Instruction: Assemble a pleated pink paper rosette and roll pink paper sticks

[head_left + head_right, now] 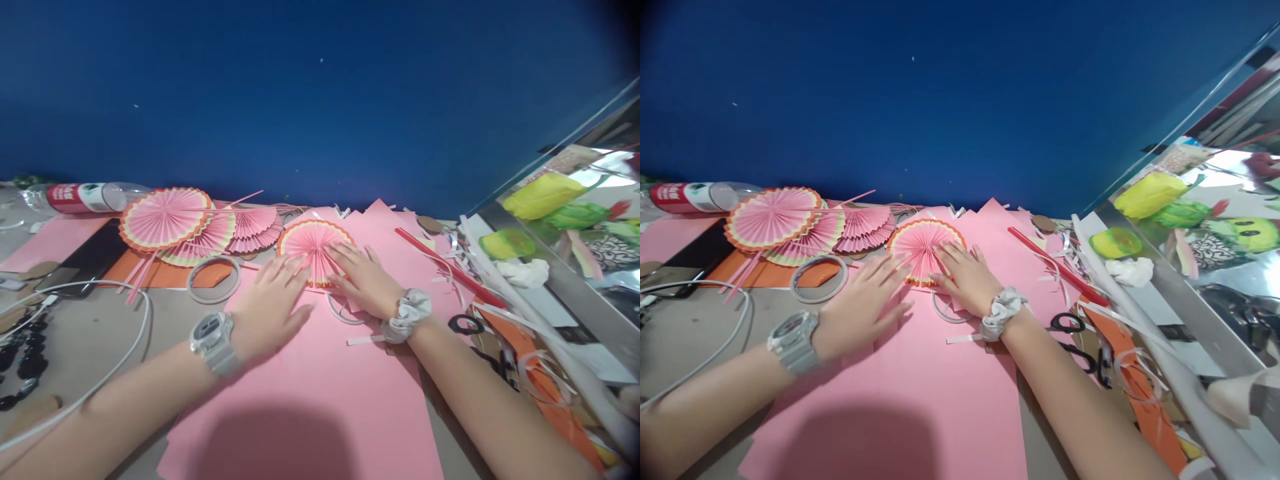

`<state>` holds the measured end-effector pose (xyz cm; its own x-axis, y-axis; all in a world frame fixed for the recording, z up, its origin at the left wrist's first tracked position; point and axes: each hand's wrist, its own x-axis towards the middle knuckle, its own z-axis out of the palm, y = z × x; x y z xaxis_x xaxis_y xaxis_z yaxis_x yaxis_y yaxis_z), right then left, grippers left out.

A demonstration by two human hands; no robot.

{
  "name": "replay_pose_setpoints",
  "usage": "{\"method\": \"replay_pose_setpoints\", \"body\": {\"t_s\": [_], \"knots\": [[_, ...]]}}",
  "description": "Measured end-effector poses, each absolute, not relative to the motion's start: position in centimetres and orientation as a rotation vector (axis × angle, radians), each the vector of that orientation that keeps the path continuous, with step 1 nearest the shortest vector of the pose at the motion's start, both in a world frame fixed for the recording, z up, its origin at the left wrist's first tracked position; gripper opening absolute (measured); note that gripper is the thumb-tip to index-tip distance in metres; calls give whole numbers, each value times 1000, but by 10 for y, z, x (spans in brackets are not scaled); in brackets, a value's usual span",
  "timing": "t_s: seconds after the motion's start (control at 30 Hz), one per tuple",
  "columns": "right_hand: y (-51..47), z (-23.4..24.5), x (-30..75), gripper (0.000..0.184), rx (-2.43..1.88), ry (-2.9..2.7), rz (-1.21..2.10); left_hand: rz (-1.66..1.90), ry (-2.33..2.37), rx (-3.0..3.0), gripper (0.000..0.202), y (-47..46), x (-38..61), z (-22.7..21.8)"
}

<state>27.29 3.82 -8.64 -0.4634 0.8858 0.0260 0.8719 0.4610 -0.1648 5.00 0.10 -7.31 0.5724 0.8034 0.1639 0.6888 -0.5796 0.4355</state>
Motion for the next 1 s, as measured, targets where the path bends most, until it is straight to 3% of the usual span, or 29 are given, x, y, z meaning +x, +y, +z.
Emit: {"method": "replay_pose_setpoints", "body": {"t_s": [0.33, 0.67, 1.0], "knots": [[39, -101, 265, 69, -1513, -2621, 158, 283, 1495, 2564, 77, 50, 61, -112], [37, -100, 264, 68, -1522, -2573, 209, 279, 1488, 2605, 73, 42, 62, -103], [44, -88, 271, 52, -1473, -2282, 131, 74, 1194, 2575, 70, -43, 28, -75]]}}
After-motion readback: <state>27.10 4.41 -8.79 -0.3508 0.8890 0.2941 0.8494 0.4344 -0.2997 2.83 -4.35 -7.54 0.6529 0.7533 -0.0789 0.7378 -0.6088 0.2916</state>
